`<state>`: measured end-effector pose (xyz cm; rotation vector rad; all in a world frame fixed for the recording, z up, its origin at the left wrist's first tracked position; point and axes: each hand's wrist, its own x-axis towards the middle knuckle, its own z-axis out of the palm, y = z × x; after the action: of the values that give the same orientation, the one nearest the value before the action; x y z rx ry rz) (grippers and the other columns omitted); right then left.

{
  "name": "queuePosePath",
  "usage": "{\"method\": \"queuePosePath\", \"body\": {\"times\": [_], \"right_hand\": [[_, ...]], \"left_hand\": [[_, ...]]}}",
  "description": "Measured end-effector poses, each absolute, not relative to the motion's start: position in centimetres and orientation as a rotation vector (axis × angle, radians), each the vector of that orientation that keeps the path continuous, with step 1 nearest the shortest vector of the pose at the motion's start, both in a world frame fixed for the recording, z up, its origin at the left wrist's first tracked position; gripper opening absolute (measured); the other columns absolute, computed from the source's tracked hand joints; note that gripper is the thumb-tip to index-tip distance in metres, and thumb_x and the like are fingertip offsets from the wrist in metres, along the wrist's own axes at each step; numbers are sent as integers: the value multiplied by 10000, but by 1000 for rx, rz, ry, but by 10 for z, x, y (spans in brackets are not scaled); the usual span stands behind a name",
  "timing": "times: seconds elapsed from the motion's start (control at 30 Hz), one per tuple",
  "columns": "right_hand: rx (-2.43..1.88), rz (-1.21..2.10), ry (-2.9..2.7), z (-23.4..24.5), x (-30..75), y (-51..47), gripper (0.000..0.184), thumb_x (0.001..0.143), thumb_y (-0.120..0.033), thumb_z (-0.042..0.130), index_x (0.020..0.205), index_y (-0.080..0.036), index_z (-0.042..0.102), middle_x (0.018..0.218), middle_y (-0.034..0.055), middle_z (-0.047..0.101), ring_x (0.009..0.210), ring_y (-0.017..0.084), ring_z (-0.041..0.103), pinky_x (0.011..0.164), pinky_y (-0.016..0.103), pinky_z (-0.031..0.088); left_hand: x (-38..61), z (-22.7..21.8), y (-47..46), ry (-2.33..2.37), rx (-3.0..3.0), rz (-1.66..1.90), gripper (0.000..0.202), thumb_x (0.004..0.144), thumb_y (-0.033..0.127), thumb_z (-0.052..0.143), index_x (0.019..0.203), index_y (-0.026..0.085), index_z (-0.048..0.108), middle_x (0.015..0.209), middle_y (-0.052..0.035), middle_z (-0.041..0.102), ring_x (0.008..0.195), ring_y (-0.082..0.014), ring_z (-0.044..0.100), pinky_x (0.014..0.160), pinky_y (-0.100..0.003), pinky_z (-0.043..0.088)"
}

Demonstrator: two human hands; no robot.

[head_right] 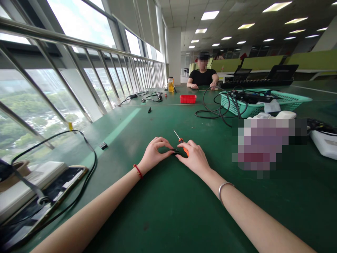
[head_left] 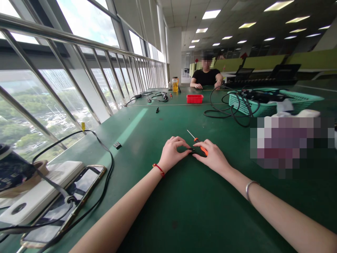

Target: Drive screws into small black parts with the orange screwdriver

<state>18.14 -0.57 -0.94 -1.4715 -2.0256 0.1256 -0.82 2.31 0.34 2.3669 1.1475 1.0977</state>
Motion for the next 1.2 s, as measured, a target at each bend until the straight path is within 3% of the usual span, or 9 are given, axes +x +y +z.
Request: {"method": "queuePosePath", "body": {"times": [0.07, 0.2, 0.4, 0.77, 1.2], "right_hand": [[-1398, 120, -2021, -8, 181, -8, 304, 772, -330, 646, 1063, -241, 632, 907, 31, 565, 792, 177, 573, 743, 310, 459], [-1269, 47, -2081, -6, 182, -12, 221, 771, -282, 655, 989, -249, 664, 875, 22, 564, 817, 171, 555, 785, 307, 443], [-1257, 32, -2083, -7, 188, -14, 119, 809, -248, 628, 908, -236, 692, 830, 21, 562, 783, 164, 531, 762, 306, 425], [-1252, 51, -2104, -10, 190, -15, 103, 790, -242, 629, 856, -231, 707, 837, 31, 575, 788, 171, 514, 758, 309, 422], [-1381, 374, -1722, -7, 206, -1, 264, 852, -338, 470, 847, -198, 694, 788, 24, 530, 660, 133, 515, 630, 281, 381]], "left_hand": [[-8, 3, 18, 1129, 2383, 1100, 118, 753, 328, 687, 778, 215, 710, 907, -42, 648, 869, -190, 561, 836, -336, 450], [-7, 1, 12, 1112, 2369, 1110, 121, 740, 331, 704, 766, 214, 716, 902, -36, 654, 859, -187, 554, 822, -339, 449], [-7, 1, 12, 1119, 2376, 1088, 114, 733, 327, 707, 772, 220, 721, 880, -30, 659, 845, -181, 558, 818, -336, 454], [-4, 3, 6, 1161, 2516, 1014, 56, 710, 255, 674, 742, 224, 708, 883, -8, 676, 850, -180, 562, 817, -348, 440], [-5, 0, 13, 1254, 2379, 816, 96, 745, 277, 643, 767, 235, 727, 1017, 17, 715, 962, -198, 600, 872, -351, 475]]}}
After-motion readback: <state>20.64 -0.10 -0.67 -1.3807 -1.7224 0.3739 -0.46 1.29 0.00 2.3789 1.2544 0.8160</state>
